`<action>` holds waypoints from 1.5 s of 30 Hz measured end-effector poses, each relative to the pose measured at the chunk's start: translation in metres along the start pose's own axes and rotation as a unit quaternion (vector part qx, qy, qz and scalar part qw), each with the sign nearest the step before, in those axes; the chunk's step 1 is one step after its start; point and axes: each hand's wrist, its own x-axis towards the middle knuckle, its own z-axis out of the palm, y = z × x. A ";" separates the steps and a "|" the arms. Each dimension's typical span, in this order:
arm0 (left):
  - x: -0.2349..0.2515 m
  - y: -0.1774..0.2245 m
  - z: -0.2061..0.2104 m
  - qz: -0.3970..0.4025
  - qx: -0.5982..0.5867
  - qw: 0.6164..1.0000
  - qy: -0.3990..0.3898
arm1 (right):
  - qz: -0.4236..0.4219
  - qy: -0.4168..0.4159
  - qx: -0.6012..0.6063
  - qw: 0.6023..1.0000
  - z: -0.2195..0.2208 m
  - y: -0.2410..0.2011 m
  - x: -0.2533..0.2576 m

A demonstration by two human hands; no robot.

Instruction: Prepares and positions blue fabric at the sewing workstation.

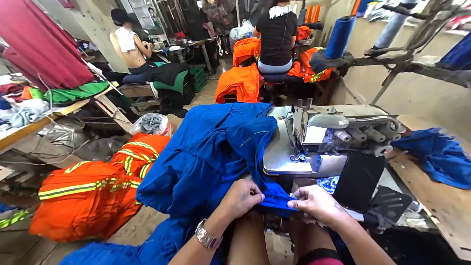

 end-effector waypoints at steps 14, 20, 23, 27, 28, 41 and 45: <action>-0.051 0.019 0.051 0.200 -0.197 0.907 0.313 | -0.374 0.362 -0.033 0.853 0.058 0.014 -0.049; 0.002 0.077 0.007 0.326 0.037 0.884 0.333 | -0.314 0.271 0.176 0.893 0.045 -0.012 -0.058; 0.069 0.093 0.000 0.322 0.190 0.881 0.290 | -0.203 0.300 0.312 0.878 0.035 -0.007 -0.025; 0.100 0.075 0.018 0.139 0.248 0.921 0.265 | -0.144 0.276 0.391 0.866 0.042 0.018 -0.006; 0.097 0.075 0.021 0.112 0.248 0.922 0.276 | -0.152 0.271 0.405 0.860 0.043 0.019 -0.013; 0.131 0.084 0.009 0.084 0.240 0.932 0.257 | -0.167 0.300 0.465 0.816 0.051 0.012 -0.006; 0.126 0.078 -0.011 0.125 0.254 0.922 0.265 | -0.149 0.371 0.416 0.817 0.046 -0.001 0.020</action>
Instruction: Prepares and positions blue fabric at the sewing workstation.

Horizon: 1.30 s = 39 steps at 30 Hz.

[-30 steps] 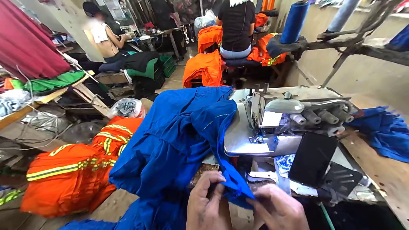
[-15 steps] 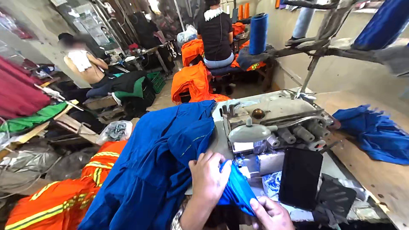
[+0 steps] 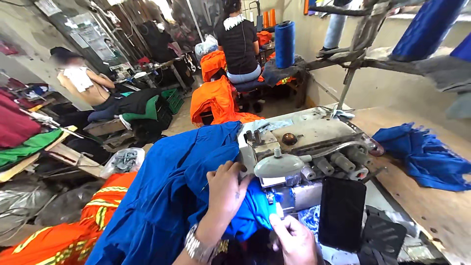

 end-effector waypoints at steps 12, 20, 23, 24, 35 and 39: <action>-0.041 0.016 -0.048 0.051 -0.158 0.985 -0.039 | -0.254 -0.126 -0.239 0.929 -0.010 -0.043 0.045; -0.072 0.014 -0.036 0.093 -0.122 0.988 0.033 | 0.119 -0.341 -0.073 0.930 -0.014 -0.085 0.053; -0.077 0.011 -0.030 0.068 -0.123 0.987 0.082 | 0.076 -0.345 -0.059 0.934 -0.014 -0.088 0.056; -0.081 0.008 -0.030 0.050 -0.107 0.990 0.076 | 0.081 -0.341 -0.041 0.936 -0.015 -0.088 0.056; -0.040 -0.042 -0.082 0.082 0.087 0.992 -0.037 | 0.054 -0.322 -0.075 0.942 -0.037 -0.073 0.045; -0.037 -0.026 -0.063 0.253 0.047 0.965 -0.054 | 0.045 -0.292 -0.001 0.956 -0.040 -0.052 0.036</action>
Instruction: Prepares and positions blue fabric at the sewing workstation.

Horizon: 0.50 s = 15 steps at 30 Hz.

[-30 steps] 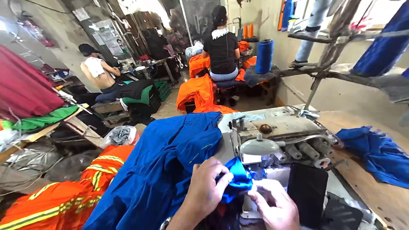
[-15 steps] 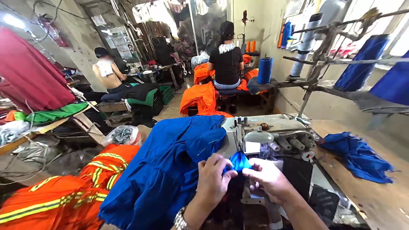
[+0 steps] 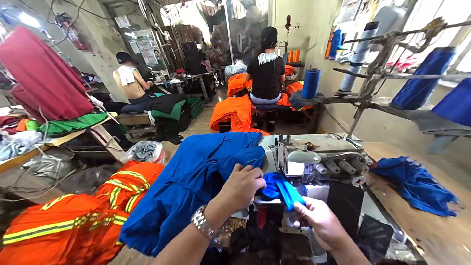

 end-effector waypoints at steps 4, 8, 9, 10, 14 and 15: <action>0.008 -0.017 0.031 0.005 -0.017 1.000 -0.006 | -0.002 -0.003 0.022 1.000 0.003 0.000 0.002; 0.016 -0.016 0.009 0.029 -0.120 0.992 -0.010 | -0.074 0.043 0.011 0.996 0.006 -0.009 0.006; 0.018 -0.012 -0.001 0.038 -0.173 0.984 -0.023 | -0.108 0.044 -0.006 0.993 0.007 -0.012 0.011; 0.020 -0.008 -0.010 0.052 -0.221 0.973 -0.035 | -0.130 0.031 -0.032 0.990 0.009 -0.015 0.016; 0.024 -0.001 -0.028 0.081 -0.101 0.991 -0.030 | -0.098 -0.048 -0.148 0.983 0.013 -0.023 0.030; 0.024 -0.001 -0.027 0.082 -0.043 0.995 -0.022 | -0.076 -0.068 -0.166 0.981 0.012 -0.025 0.030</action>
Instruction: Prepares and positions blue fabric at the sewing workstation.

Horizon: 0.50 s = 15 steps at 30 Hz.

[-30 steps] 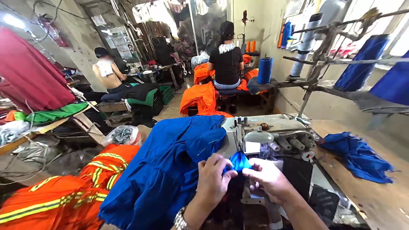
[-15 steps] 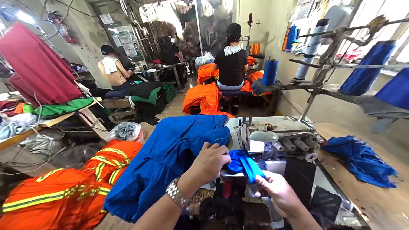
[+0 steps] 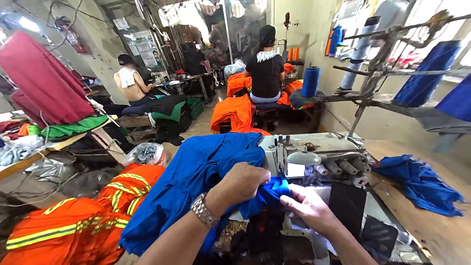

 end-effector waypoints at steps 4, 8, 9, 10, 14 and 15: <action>0.010 0.012 0.000 0.019 0.054 0.996 -0.066 | 0.073 -0.054 -0.031 0.995 -0.007 -0.006 0.004; 0.022 0.014 -0.002 0.034 0.060 0.993 -0.094 | 0.083 -0.051 -0.009 0.995 -0.009 -0.013 0.000; 0.023 0.013 -0.001 0.051 0.034 0.995 -0.073 | 0.077 -0.053 -0.006 0.996 -0.010 -0.013 0.000; 0.026 0.015 -0.001 0.063 -0.002 0.996 -0.055 | 0.067 -0.057 -0.002 0.996 -0.010 -0.011 0.000; 0.035 0.030 -0.006 0.033 -0.039 0.993 -0.106 | 0.054 -0.071 0.021 0.996 -0.012 -0.005 -0.001; 0.036 0.031 -0.007 0.019 -0.017 0.992 -0.124 | 0.060 -0.074 0.022 0.995 -0.012 -0.005 -0.002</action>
